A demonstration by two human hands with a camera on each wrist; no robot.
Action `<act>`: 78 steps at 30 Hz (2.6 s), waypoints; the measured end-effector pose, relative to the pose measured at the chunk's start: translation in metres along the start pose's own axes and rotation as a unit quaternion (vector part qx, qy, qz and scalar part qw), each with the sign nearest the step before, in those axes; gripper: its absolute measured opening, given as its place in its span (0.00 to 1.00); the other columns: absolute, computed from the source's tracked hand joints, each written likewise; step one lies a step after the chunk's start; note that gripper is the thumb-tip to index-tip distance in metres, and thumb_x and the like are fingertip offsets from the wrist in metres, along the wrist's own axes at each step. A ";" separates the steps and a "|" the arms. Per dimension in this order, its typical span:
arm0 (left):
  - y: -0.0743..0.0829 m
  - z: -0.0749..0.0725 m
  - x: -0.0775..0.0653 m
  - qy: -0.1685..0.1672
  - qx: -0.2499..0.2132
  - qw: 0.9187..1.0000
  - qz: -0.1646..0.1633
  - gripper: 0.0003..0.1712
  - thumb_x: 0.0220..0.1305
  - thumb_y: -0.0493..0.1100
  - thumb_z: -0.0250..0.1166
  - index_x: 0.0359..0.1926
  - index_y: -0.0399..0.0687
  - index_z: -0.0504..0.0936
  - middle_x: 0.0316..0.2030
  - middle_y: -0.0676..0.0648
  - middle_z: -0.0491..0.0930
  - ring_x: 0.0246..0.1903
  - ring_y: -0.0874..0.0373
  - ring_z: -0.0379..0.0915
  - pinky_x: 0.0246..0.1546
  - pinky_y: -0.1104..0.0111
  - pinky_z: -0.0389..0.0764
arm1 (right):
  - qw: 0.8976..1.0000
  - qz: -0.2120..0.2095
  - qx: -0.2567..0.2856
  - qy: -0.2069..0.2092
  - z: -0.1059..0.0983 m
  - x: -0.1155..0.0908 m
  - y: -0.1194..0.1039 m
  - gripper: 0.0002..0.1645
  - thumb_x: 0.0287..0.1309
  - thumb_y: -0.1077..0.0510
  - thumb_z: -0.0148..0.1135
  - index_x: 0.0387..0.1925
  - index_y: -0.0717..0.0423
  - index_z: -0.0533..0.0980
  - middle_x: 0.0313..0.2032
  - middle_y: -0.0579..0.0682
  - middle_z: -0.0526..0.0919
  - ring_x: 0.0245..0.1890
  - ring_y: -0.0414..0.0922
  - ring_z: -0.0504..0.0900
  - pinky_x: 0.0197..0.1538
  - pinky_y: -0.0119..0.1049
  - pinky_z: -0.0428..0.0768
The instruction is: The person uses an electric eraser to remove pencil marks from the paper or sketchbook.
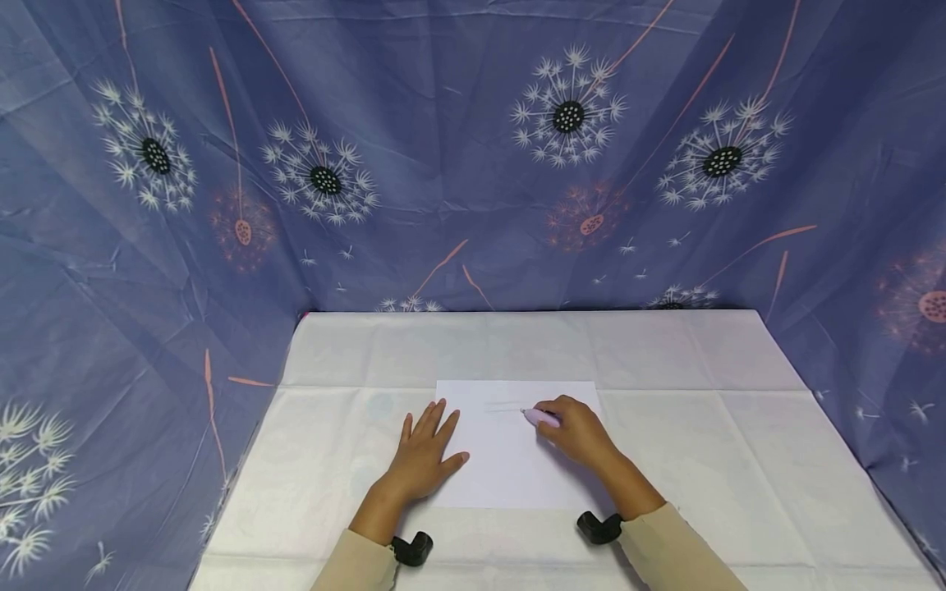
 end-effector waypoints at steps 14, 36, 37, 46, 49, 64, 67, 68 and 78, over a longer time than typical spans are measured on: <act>0.002 -0.001 0.000 -0.004 -0.001 1.000 -0.003 0.42 0.71 0.60 0.59 0.77 0.45 0.61 0.79 0.37 0.51 0.80 0.39 0.43 0.75 0.35 0.40 | 1.000 -0.003 -0.005 0.005 0.001 0.000 -0.001 0.15 0.56 0.59 0.70 0.47 0.55 0.87 0.39 0.50 0.87 0.35 0.42 0.79 0.42 0.39 0.77; 0.002 0.000 0.000 0.005 -0.005 1.000 -0.002 0.42 0.70 0.59 0.61 0.77 0.45 0.62 0.79 0.37 0.51 0.80 0.39 0.43 0.75 0.35 0.39 | 1.000 0.006 -0.007 0.003 0.002 0.001 -0.005 0.15 0.56 0.59 0.71 0.47 0.55 0.87 0.38 0.50 0.87 0.34 0.42 0.79 0.41 0.38 0.77; 0.002 0.000 -0.001 0.005 -0.006 1.000 -0.001 0.42 0.70 0.59 0.61 0.77 0.44 0.62 0.79 0.37 0.52 0.80 0.38 0.43 0.75 0.35 0.40 | 1.000 0.007 -0.006 0.004 0.002 0.001 -0.005 0.16 0.57 0.59 0.71 0.47 0.55 0.87 0.39 0.51 0.87 0.35 0.42 0.79 0.42 0.39 0.78; 0.002 -0.001 0.000 -0.001 -0.005 1.000 -0.004 0.42 0.70 0.59 0.61 0.77 0.44 0.62 0.79 0.37 0.51 0.80 0.39 0.42 0.75 0.35 0.40 | 1.000 0.009 -0.008 0.001 0.003 0.001 -0.007 0.15 0.57 0.59 0.70 0.47 0.55 0.87 0.38 0.51 0.87 0.33 0.42 0.78 0.40 0.38 0.76; 0.002 -0.001 0.000 -0.001 -0.007 1.000 -0.005 0.42 0.70 0.59 0.61 0.76 0.44 0.62 0.79 0.37 0.51 0.80 0.39 0.42 0.75 0.35 0.39 | 1.000 0.007 -0.009 -0.004 0.004 0.002 -0.007 0.16 0.56 0.59 0.70 0.47 0.55 0.87 0.38 0.51 0.87 0.32 0.41 0.76 0.39 0.37 0.75; 0.000 0.002 0.000 0.010 -0.011 1.000 0.007 0.43 0.70 0.60 0.60 0.77 0.43 0.61 0.79 0.35 0.51 0.80 0.37 0.42 0.75 0.35 0.39 | 1.000 0.007 -0.006 0.002 0.007 0.001 -0.010 0.15 0.56 0.59 0.71 0.46 0.55 0.87 0.38 0.50 0.87 0.32 0.42 0.77 0.39 0.37 0.76; -0.001 0.002 -0.001 0.019 -0.017 1.000 0.014 0.43 0.70 0.59 0.61 0.76 0.42 0.62 0.78 0.34 0.52 0.79 0.35 0.44 0.74 0.33 0.40 | 1.000 0.013 -0.006 0.003 0.007 0.001 -0.011 0.15 0.56 0.59 0.71 0.47 0.55 0.87 0.39 0.51 0.87 0.33 0.42 0.78 0.40 0.38 0.77; -0.001 0.002 -0.001 0.023 -0.019 0.999 0.018 0.42 0.70 0.58 0.62 0.76 0.41 0.62 0.78 0.33 0.53 0.78 0.34 0.45 0.73 0.33 0.40 | 1.000 0.018 -0.007 0.004 0.006 0.001 -0.011 0.15 0.56 0.59 0.71 0.47 0.55 0.87 0.39 0.51 0.87 0.34 0.43 0.79 0.41 0.39 0.77; 0.001 0.002 -0.001 0.011 -0.011 1.000 0.004 0.43 0.70 0.59 0.61 0.76 0.43 0.62 0.79 0.35 0.51 0.79 0.37 0.43 0.75 0.34 0.39 | 1.000 0.020 -0.010 0.000 0.006 0.003 -0.010 0.15 0.57 0.59 0.71 0.47 0.55 0.87 0.39 0.51 0.87 0.34 0.43 0.79 0.42 0.40 0.77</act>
Point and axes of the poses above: each hand's wrist, its own x-axis towards the middle knuckle, its own z-axis out of the palm, y = z × x, the point moved 1 cm from there along x, towards the middle knuckle
